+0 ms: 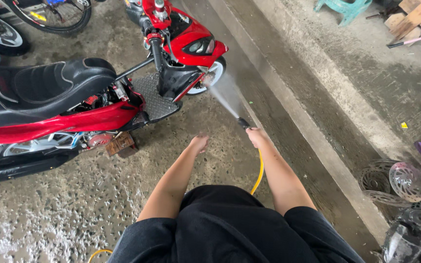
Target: The person washes several motorcycles by hand and with a water hose, spraying down the wheels, engines, and fairings.
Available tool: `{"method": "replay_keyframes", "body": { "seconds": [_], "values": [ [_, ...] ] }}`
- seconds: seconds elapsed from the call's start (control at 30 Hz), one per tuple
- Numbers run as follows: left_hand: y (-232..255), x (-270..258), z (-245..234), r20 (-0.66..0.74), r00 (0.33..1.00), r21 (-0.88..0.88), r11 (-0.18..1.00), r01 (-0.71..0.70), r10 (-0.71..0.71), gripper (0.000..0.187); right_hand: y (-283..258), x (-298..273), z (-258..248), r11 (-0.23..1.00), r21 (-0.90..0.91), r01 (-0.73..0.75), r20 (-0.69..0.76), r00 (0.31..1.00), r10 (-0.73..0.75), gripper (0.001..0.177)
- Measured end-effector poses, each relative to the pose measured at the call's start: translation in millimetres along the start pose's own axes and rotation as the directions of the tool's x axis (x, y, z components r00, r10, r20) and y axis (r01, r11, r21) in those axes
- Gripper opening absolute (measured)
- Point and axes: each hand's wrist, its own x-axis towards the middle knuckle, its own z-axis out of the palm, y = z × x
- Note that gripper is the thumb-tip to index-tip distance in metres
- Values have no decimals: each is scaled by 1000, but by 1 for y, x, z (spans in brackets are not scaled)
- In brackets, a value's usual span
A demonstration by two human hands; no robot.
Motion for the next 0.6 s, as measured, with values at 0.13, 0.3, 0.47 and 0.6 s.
{"method": "replay_keyframes", "body": {
  "seconds": [0.13, 0.3, 0.47, 0.6],
  "values": [
    [-5, -7, -6, -10, 999, -39, 999, 36, -37, 20, -3, -8, 8, 999, -9, 45, 88, 995, -44, 36],
    [-14, -14, -16, -43, 999, 12, 1000, 19, -18, 28, -10, -8, 15, 984, 140, 106, -121, 989, -90, 38],
    [-25, -26, -21, -54, 997, -25, 998, 51, -53, 24, -1, -21, 19, 993, 29, 116, 104, 987, -119, 34],
    [-30, -37, -33, 1, 997, -114, 990, 80, -80, 23, -8, -29, 28, 994, -24, 104, 28, 994, -104, 33]
  ]
}}
